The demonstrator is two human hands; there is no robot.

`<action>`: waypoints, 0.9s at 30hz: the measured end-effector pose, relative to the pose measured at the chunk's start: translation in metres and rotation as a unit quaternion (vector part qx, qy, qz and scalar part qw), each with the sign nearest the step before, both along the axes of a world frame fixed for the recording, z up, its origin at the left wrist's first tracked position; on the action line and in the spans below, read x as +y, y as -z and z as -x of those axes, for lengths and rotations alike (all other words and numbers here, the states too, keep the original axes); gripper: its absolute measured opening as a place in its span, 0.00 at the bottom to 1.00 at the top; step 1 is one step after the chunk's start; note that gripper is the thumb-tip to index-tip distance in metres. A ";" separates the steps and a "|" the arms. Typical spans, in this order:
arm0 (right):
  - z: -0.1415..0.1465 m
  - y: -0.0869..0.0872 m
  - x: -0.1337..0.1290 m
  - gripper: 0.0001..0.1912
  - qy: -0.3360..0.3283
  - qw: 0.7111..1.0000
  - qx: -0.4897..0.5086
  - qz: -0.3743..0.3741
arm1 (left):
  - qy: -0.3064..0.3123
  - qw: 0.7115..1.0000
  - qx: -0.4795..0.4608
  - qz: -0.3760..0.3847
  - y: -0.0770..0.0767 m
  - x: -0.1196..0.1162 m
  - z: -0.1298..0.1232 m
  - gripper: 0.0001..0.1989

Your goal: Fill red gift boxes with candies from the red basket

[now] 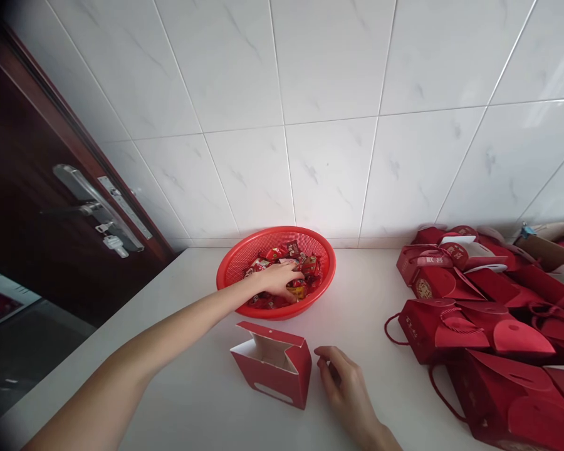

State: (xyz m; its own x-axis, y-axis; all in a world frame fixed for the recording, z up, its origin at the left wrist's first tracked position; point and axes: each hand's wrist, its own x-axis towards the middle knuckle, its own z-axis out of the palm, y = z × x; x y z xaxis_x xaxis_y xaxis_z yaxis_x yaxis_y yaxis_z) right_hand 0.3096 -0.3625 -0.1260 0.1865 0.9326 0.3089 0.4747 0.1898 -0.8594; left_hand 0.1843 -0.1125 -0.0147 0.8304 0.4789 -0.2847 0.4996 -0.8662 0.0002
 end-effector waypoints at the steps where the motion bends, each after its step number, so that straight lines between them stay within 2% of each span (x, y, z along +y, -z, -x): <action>1: 0.000 -0.001 0.000 0.13 0.001 1.000 -0.002 0.000 | -0.001 1.000 -0.006 -0.004 -0.001 0.001 -0.001 0.34; 4: 0.001 -0.002 0.000 0.13 0.001 1.000 -0.006 -0.002 | -0.035 0.998 -0.046 0.014 -0.003 0.005 0.002 0.26; 6: 0.001 -0.004 0.000 0.12 -0.001 1.000 -0.008 -0.004 | -0.068 0.994 -0.077 0.025 -0.005 0.010 0.008 0.25; 15: 0.000 -0.007 0.000 0.13 -0.004 1.000 -0.008 -0.003 | -0.157 0.973 -0.165 0.027 -0.015 0.034 0.043 0.31; 23: 0.000 -0.005 0.000 0.15 -0.010 1.000 -0.009 0.011 | -0.154 0.965 -0.199 0.078 -0.012 0.036 0.044 0.34; 25: -0.001 -0.005 0.000 0.16 -0.011 1.000 -0.007 0.013 | -0.146 0.962 -0.210 0.094 -0.010 0.036 0.042 0.32; 27: -0.001 -0.005 0.001 0.15 -0.012 1.000 -0.007 0.013 | -0.142 0.958 -0.224 0.107 -0.010 0.036 0.039 0.27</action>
State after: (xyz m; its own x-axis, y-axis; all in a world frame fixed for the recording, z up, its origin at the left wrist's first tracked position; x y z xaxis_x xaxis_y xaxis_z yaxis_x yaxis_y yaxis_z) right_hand 0.3104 -0.3617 -0.1207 0.1605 0.9443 0.2872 0.4826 0.1787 -0.8574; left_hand 0.1449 -0.0768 -0.0051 0.7377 0.6735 -0.0468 0.6229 -0.6523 0.4318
